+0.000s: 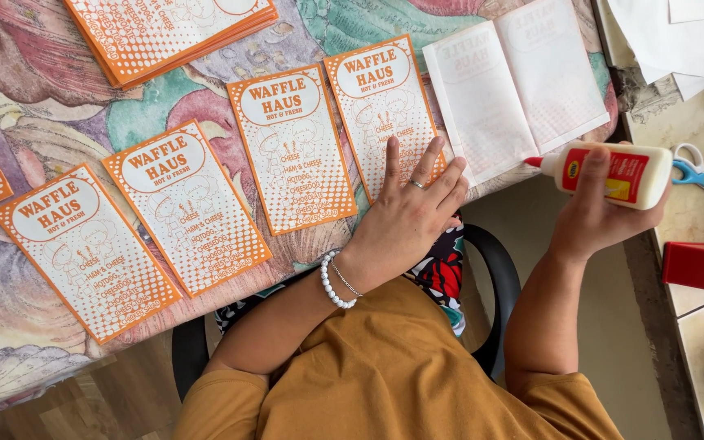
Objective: Applying glue to the edges of paper bags and folding them to complete the assembly.
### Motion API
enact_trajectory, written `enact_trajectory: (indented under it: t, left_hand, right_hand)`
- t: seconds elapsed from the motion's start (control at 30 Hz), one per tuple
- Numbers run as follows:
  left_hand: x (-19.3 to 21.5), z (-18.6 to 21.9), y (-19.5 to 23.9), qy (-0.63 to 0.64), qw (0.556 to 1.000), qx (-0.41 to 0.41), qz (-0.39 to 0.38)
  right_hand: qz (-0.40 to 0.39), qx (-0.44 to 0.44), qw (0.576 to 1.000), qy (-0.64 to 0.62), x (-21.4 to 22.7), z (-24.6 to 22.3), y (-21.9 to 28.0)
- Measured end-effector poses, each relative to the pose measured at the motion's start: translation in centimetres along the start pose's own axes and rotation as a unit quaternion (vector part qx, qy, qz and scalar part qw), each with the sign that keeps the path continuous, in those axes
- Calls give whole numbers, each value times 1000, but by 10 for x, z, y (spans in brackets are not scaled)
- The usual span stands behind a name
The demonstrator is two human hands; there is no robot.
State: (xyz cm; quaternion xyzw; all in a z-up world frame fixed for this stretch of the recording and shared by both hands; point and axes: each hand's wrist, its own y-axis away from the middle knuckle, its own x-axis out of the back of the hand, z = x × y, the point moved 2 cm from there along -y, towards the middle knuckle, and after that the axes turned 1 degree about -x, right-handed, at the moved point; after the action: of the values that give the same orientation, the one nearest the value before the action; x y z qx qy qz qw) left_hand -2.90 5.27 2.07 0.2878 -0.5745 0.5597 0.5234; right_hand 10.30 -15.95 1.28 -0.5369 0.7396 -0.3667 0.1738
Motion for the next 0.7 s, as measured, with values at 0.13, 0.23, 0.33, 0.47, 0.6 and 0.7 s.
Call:
enact_trajectory:
  t: [0.13, 0.23, 0.33, 0.47, 0.6, 0.7]
  left_hand:
    - [0, 1, 0, -19, 1000, -1, -6]
    - [-1, 1, -1, 2, 1000, 3, -4]
    - [-1, 1, -1, 3, 1000, 5, -19]
    - [-4, 1, -1, -1, 1000, 3, -19]
    - [-4, 2, -1, 11, 1000, 5, -17]
    - [1, 2, -4, 26, 999, 13, -13]
  right_hand:
    - [-10, -11, 1000, -10, -1, -6, 3]
    - [27, -7, 1000, -8, 3, 13, -3]
    - [15, -10, 1000, 0, -2, -2, -1]
    - [5, -31, 999, 0, -4, -8, 8]
    - [30, -8, 1000, 3, 0, 8, 1]
    - [34, -13, 999, -2, 1, 10, 1]
